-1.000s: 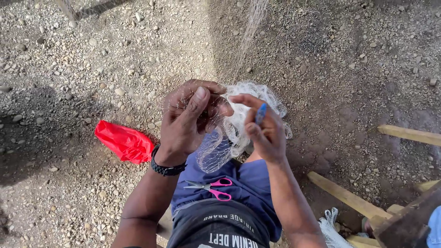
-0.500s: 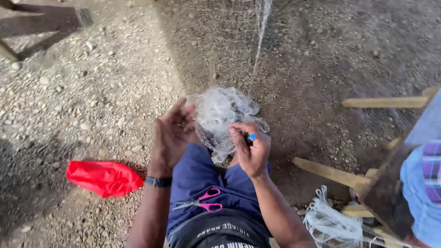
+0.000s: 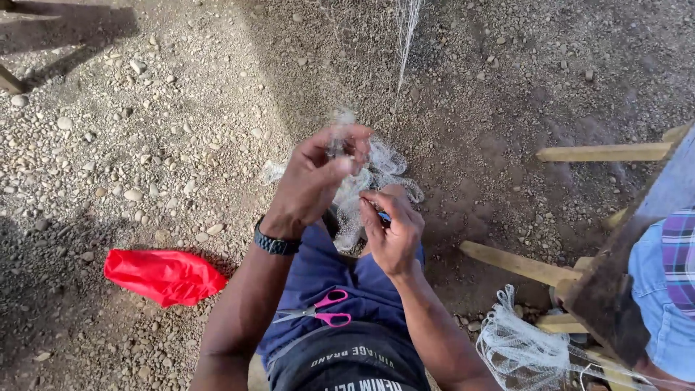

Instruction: Repairing a fine-mesh fishing net using a blue plastic shuttle and scissors.

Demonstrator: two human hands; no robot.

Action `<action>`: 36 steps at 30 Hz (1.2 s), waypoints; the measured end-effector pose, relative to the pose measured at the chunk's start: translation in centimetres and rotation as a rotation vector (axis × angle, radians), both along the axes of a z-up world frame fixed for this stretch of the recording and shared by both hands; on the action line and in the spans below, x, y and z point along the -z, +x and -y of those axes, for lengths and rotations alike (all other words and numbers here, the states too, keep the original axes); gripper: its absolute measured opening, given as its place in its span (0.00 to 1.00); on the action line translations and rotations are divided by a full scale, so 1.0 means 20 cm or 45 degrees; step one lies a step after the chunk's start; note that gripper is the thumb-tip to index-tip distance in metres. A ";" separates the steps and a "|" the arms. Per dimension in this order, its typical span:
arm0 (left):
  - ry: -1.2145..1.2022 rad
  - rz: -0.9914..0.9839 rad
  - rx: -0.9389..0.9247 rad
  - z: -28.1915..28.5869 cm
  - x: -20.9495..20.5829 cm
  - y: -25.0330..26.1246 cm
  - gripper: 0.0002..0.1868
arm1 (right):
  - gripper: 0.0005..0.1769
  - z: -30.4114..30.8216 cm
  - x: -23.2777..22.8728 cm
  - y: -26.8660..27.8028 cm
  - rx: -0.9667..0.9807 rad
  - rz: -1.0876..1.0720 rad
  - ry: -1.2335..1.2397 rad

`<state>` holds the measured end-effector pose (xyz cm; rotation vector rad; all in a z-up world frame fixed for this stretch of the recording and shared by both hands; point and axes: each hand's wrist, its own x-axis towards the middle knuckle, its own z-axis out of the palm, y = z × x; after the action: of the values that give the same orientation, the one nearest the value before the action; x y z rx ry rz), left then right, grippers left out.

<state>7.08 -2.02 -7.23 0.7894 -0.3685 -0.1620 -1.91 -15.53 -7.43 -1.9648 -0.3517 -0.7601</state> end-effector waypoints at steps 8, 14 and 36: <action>-0.257 -0.540 -0.018 -0.20 -0.34 -0.18 0.06 | 0.05 0.05 0.15 -0.01 0.053 0.091 -0.061; 0.059 -0.378 -0.216 -0.20 -0.42 -0.23 0.20 | 0.08 0.03 0.08 -0.01 -0.069 0.103 -0.135; -0.071 -0.162 -0.535 -0.19 -0.53 -0.43 0.12 | 0.15 -0.11 -0.41 0.39 -0.524 0.467 0.019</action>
<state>-1.50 1.76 3.46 0.7810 -0.0813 0.1903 5.98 -13.25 0.71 -1.6548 -0.9348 -0.8414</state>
